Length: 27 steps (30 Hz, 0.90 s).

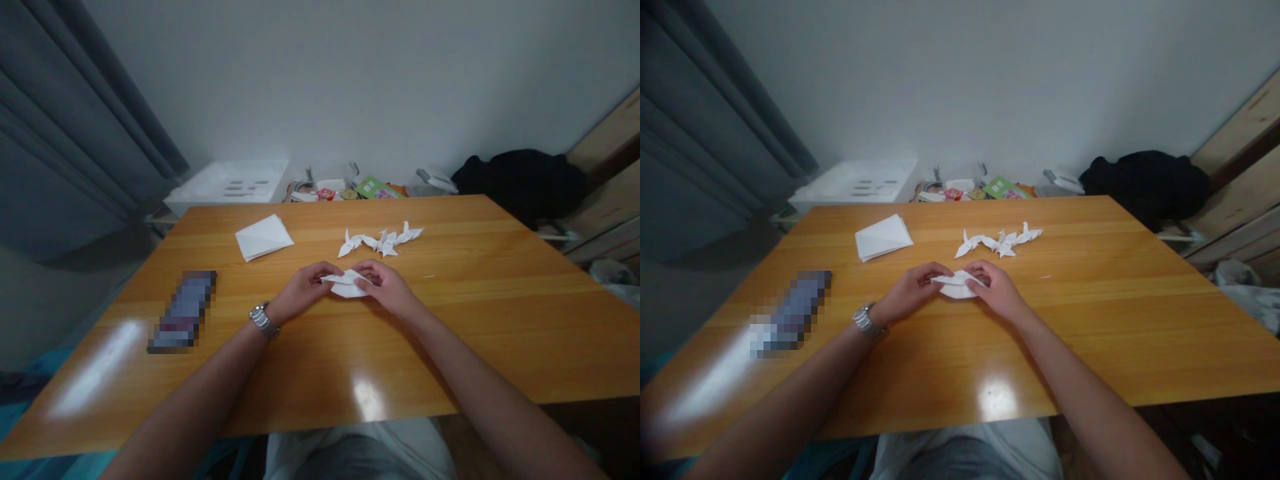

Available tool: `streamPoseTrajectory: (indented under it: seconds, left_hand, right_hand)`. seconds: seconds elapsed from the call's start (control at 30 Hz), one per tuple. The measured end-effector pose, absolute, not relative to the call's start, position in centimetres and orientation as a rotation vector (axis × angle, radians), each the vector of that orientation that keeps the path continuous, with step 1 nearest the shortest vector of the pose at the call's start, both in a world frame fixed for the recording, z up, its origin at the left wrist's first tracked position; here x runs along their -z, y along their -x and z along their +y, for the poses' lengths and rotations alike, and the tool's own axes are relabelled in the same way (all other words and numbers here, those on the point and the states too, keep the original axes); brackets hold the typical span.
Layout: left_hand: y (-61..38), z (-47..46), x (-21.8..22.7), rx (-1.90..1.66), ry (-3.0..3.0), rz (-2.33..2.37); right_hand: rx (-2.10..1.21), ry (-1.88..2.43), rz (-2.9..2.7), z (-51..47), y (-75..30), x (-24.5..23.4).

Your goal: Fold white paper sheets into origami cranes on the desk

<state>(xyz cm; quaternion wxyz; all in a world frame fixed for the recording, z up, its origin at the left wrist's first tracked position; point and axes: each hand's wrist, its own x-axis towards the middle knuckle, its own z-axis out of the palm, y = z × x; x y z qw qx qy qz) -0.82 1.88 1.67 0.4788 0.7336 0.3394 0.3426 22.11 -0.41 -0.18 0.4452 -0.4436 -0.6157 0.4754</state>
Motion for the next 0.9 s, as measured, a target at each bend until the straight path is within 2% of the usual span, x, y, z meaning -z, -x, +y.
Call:
streamPoseTrajectory:
  seconds: [0.37, 0.9]
  left_hand:
    - [0.9, 1.7, -1.5, -0.734, -1.677, 0.815]
    - [0.5, 1.7, -1.8, -0.939, -1.624, 0.769]
  right_hand:
    - [-1.634, 1.108, -1.546, -1.9, -21.5, -0.7]
    - [-1.613, 1.062, -1.399, -1.9, -21.5, -0.9]
